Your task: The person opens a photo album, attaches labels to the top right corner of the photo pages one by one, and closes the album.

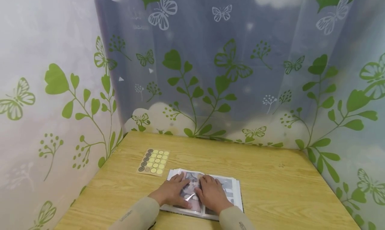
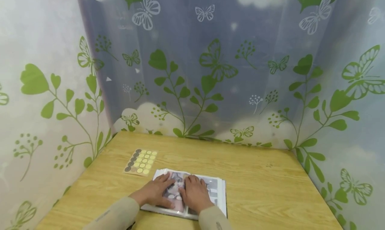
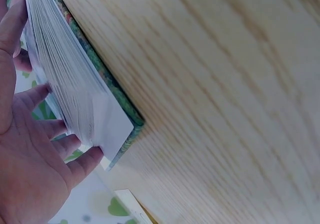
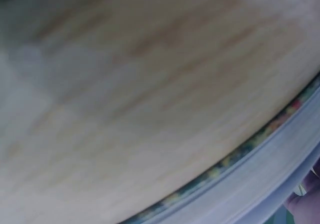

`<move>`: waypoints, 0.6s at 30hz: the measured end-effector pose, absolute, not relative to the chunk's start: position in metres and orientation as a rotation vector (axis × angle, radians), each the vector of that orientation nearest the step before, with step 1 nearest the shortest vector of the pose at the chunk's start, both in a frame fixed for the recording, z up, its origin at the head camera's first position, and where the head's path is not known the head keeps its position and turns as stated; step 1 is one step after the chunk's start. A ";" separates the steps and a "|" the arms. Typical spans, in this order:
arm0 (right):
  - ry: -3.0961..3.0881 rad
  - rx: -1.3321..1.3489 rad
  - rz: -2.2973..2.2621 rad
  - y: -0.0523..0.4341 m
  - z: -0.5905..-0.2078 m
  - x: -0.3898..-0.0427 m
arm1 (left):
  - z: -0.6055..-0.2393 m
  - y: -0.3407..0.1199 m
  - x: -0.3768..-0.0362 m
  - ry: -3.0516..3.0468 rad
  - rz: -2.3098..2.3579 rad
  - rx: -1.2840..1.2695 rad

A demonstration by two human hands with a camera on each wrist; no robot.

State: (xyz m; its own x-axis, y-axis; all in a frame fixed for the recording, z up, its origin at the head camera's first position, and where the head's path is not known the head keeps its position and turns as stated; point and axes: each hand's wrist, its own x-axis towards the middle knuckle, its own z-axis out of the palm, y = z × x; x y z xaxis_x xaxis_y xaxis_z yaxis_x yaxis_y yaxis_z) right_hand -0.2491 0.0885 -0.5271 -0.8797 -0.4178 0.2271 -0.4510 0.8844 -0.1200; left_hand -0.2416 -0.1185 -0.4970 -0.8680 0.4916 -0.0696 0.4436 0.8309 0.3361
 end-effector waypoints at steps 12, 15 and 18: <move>-2.903 0.698 0.304 0.082 -0.516 -0.252 | -0.498 -0.119 -0.243 2.876 0.449 0.767; -2.917 0.696 0.307 0.080 -0.515 -0.253 | -0.499 -0.119 -0.243 2.872 0.445 0.757; -2.928 0.707 0.305 0.078 -0.516 -0.254 | -0.499 -0.118 -0.243 2.868 0.441 0.757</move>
